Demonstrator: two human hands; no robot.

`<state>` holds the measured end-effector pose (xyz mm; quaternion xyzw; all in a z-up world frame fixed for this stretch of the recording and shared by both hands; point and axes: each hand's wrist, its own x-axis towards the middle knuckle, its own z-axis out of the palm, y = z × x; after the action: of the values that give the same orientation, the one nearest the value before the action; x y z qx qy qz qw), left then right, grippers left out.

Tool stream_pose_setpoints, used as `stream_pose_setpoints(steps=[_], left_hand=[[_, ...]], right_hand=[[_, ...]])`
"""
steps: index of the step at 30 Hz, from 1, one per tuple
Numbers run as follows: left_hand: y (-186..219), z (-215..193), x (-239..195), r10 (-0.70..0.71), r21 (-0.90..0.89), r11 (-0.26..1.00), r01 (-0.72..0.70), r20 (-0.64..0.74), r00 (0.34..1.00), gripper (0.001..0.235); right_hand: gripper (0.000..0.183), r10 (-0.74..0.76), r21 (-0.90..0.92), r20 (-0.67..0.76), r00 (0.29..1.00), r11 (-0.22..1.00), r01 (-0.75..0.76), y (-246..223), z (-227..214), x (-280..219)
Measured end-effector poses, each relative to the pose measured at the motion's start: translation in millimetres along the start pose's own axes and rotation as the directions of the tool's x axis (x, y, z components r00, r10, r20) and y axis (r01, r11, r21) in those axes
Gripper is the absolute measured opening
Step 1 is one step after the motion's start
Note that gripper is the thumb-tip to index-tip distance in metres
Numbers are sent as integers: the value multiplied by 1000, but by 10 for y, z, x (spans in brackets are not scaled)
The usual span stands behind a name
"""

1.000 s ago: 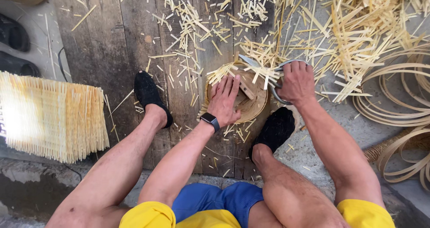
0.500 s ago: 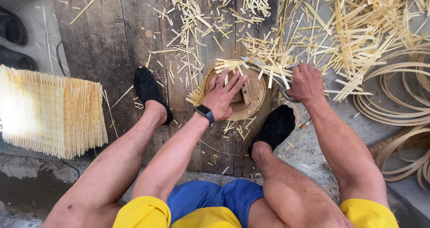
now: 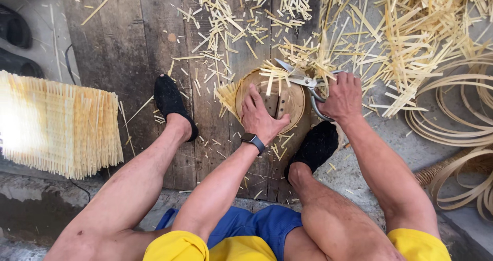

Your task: The person sits on the floor and repeatedly places a circular wooden template on square woven bamboo mats. Using shears, they trim the excess bamboo strips around the template to create circular mats. The trimmed pieces are discarded, and the process is repeated for multiple mats.

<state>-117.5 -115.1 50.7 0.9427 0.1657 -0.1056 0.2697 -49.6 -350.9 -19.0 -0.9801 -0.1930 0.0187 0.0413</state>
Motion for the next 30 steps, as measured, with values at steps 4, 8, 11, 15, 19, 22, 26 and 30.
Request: stream_pose_setpoints(steps=[4, 8, 11, 15, 19, 22, 26, 30], left_hand=[[-75, -81, 53, 91, 23, 996, -92, 20, 996, 131], [-190, -128, 125, 158, 72, 983, -170, 151, 976, 133], [-185, -133, 190, 210, 120, 962, -246, 250, 945, 135], [-198, -183, 232, 218, 149, 947, -285, 354, 909, 130], [-244, -283, 292, 390, 96, 893, -440, 321, 863, 135], [-267, -322, 310, 425, 75, 875, -479, 355, 833, 136], [-218, -350, 419, 422, 104, 840, -533, 493, 761, 141], [-134, -283, 357, 365, 302, 779, -549, 494, 789, 143]], right_hand=[[35, -8, 22, 114, 993, 1000, 5, 182, 191, -96], [31, -22, 1, 193, 981, 1000, 22, 394, 217, -199], [45, -22, -60, 211, 977, 998, 35, 277, 171, -93], [36, -69, -74, 73, 995, 994, 75, 133, 191, 5], [26, -19, -39, 335, 942, 999, 34, 321, 143, -51], [25, 18, 73, 270, 963, 997, -39, 335, 73, -91], [50, -55, 7, 136, 989, 998, 55, 157, 26, 43], [35, -73, -10, 38, 997, 997, 74, 124, 104, 13]])
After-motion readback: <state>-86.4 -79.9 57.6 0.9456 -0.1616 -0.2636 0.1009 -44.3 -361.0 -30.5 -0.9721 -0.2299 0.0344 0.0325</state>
